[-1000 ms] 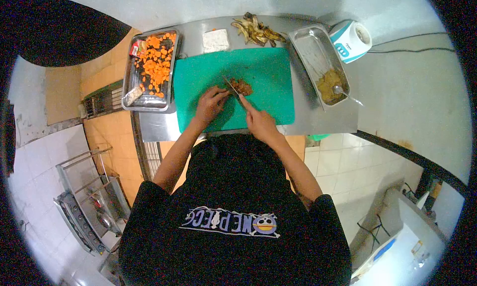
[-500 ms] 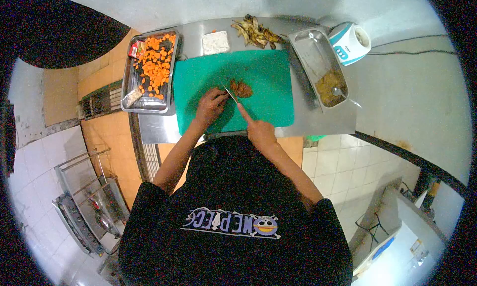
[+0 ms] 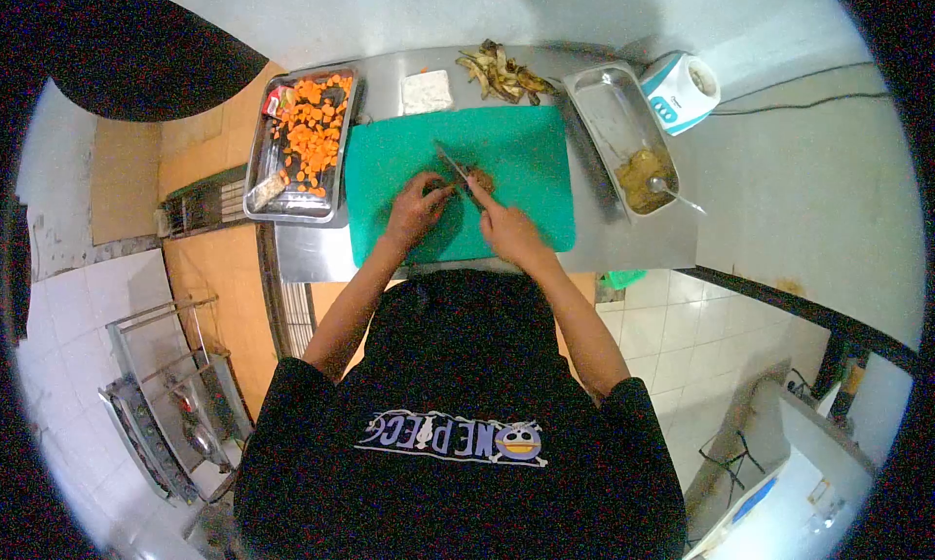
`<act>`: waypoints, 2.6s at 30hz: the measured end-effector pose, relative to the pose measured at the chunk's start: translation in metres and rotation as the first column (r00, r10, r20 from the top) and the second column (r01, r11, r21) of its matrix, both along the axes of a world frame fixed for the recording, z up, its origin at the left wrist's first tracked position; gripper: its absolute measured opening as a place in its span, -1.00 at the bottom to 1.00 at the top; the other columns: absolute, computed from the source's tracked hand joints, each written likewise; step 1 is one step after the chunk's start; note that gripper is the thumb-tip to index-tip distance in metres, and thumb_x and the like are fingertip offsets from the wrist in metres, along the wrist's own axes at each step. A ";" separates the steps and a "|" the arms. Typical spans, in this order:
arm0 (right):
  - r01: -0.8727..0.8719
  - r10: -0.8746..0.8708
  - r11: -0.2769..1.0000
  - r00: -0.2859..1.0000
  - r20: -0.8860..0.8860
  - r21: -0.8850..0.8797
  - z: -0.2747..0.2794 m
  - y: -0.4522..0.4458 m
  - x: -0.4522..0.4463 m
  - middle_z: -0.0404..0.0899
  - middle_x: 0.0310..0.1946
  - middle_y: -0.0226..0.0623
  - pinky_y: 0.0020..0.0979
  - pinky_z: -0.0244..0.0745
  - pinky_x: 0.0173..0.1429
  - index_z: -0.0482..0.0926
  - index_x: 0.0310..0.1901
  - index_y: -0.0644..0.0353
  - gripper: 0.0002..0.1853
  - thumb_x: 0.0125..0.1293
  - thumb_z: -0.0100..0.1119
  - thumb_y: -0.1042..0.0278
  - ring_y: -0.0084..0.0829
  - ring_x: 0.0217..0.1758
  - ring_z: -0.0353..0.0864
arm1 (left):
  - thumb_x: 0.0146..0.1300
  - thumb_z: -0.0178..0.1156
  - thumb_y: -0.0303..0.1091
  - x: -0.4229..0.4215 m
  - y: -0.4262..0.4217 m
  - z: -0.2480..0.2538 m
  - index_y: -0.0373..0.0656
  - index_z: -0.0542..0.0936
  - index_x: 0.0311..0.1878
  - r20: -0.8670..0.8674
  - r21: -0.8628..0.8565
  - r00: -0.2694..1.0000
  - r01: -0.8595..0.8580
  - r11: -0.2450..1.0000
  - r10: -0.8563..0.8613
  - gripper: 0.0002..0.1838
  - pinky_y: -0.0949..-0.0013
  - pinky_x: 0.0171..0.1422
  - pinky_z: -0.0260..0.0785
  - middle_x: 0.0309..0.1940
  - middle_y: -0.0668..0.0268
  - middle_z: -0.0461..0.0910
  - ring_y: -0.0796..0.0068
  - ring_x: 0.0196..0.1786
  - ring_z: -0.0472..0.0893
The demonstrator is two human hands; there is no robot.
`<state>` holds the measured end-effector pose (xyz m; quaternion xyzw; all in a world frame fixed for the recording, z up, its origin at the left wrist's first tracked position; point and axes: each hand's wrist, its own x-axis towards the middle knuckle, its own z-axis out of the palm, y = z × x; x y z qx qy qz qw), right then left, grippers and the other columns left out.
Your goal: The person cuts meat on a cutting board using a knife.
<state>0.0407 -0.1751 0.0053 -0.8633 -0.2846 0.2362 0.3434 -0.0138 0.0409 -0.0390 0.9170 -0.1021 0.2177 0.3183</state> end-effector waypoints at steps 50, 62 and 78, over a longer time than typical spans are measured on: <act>0.151 -0.130 0.947 0.987 0.091 -0.282 -0.018 -0.012 -0.043 0.62 -0.41 0.26 0.26 0.50 -0.18 0.44 -0.06 0.28 -0.68 0.54 0.01 0.12 0.36 -0.29 0.62 | 0.16 0.43 -0.48 -0.004 -0.009 -0.010 -0.15 0.72 -0.22 -0.047 -0.106 0.993 -0.116 0.988 0.112 -0.87 0.13 -0.07 0.59 -0.21 0.23 0.66 0.13 -0.14 0.67; 0.065 -0.087 0.950 0.994 -0.060 -0.306 0.038 -0.025 -0.036 0.59 -0.36 0.30 0.25 0.47 -0.12 0.46 -0.04 0.32 -0.66 0.55 0.00 0.12 0.36 -0.24 0.60 | 0.11 0.43 -0.49 -0.006 -0.007 -0.016 -0.12 0.74 -0.18 -0.057 -0.064 0.992 -0.118 0.991 0.114 -0.82 0.15 -0.01 0.60 -0.17 0.26 0.65 0.18 -0.10 0.67; 0.133 -0.122 0.942 0.991 0.057 -0.308 -0.006 0.007 -0.027 0.68 -0.30 0.24 0.27 0.57 -0.09 0.45 0.03 0.29 -0.63 0.51 0.03 0.09 0.31 -0.20 0.70 | 0.17 0.42 -0.48 -0.007 -0.006 -0.013 -0.12 0.74 -0.16 -0.051 -0.054 0.992 -0.119 0.991 0.116 -0.84 0.11 -0.01 0.60 -0.18 0.23 0.66 0.12 -0.09 0.68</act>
